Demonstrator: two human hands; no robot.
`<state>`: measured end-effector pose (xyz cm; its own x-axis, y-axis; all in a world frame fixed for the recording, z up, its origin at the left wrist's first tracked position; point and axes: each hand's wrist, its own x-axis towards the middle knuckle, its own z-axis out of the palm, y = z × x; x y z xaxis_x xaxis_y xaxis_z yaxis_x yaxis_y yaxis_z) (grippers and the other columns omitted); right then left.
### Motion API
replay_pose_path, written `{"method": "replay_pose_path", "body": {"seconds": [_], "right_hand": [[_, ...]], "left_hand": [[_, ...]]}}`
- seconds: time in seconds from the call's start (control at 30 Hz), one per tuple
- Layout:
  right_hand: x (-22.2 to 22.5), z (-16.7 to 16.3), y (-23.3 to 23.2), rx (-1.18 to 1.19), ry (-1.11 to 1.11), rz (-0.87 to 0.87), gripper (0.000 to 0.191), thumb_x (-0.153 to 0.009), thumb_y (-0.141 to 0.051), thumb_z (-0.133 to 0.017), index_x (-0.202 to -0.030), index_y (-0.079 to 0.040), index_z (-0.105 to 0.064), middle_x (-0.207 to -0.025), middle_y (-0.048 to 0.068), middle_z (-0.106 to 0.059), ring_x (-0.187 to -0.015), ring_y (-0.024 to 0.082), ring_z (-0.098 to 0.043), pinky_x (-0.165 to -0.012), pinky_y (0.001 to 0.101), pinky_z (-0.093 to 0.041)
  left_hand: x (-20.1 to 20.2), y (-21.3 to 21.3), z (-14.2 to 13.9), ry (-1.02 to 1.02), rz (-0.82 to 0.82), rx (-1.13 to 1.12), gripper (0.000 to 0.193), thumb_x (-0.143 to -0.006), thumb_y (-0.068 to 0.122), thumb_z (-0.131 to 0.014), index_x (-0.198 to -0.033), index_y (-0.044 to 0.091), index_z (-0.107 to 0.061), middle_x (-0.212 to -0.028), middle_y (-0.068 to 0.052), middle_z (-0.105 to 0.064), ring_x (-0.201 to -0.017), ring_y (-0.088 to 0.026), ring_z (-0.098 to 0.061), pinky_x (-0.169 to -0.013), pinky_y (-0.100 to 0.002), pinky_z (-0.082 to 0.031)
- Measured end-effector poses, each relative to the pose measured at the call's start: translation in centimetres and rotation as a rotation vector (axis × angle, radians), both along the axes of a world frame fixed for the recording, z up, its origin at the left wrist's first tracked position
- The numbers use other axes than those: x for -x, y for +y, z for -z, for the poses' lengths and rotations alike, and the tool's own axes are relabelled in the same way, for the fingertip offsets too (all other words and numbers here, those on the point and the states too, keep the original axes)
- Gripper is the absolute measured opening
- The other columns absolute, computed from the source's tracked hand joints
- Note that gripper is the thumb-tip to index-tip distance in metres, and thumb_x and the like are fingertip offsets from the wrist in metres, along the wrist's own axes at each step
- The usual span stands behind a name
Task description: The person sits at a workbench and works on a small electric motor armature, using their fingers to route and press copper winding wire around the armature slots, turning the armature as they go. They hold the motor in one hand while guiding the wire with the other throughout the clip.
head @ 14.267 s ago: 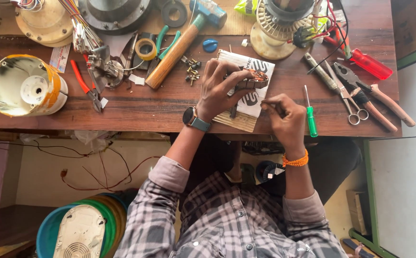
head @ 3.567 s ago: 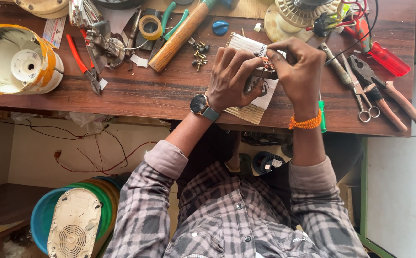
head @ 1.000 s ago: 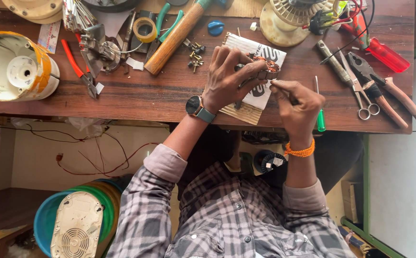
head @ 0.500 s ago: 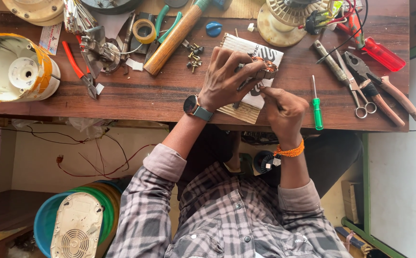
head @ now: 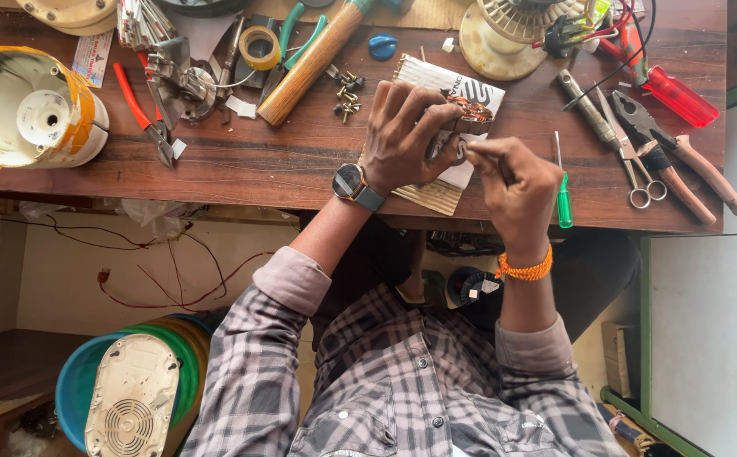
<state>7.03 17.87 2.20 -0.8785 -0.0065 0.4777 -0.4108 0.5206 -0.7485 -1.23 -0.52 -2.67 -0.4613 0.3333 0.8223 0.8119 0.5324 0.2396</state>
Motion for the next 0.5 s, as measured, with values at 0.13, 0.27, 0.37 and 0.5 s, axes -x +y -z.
{"method": "replay_pose_path", "body": {"seconds": [0.13,0.27,0.37,0.5], "right_hand": [[1.7,-1.1,-0.4,0.006,0.003,0.030,0.006,-0.102,-0.004,-0.078,-0.106,-0.002,-0.075,-0.069,-0.001,-0.061,-0.057,0.003,-0.045,-0.051,0.0243,-0.029],[3.5,-2.0,-0.7,0.002,-0.055,0.028,0.006,-0.100,-0.003,-0.077,-0.105,-0.002,-0.076,-0.066,-0.002,-0.059,-0.055,0.003,-0.042,-0.050,0.0246,-0.026],[5.1,-2.0,-0.3,-0.040,-0.125,0.017,0.005,-0.098,-0.004,-0.078,-0.102,-0.002,-0.076,-0.071,-0.003,-0.063,-0.056,0.001,-0.043,-0.048,0.0233,-0.027],[7.3,-1.0,0.4,-0.011,-0.219,-0.031,0.007,-0.097,-0.001,-0.075,-0.103,-0.003,-0.078,-0.074,-0.004,-0.064,-0.058,0.001,-0.043,-0.049,0.0221,-0.028]], "left_hand": [[0.0,-0.1,-0.1,-0.027,-0.005,-0.006,0.037,-0.087,0.030,-0.077,-0.117,0.019,-0.059,-0.109,-0.002,-0.055,-0.100,-0.022,-0.053,-0.089,-0.041,-0.042],[0.2,-0.2,0.2,-0.074,0.032,0.006,0.042,-0.090,0.033,-0.077,-0.124,0.016,-0.058,-0.109,-0.002,-0.054,-0.099,-0.022,-0.050,-0.090,-0.041,-0.041],[0.6,-0.2,0.5,-0.074,0.058,0.000,0.049,-0.095,0.035,-0.078,-0.134,0.016,-0.055,-0.105,-0.002,-0.050,-0.098,-0.022,-0.047,-0.091,-0.041,-0.041],[0.6,-0.4,0.6,-0.047,0.061,0.049,0.055,-0.092,0.045,-0.081,-0.137,0.023,-0.059,-0.100,0.002,-0.048,-0.094,-0.019,-0.045,-0.089,-0.037,-0.041]]}}
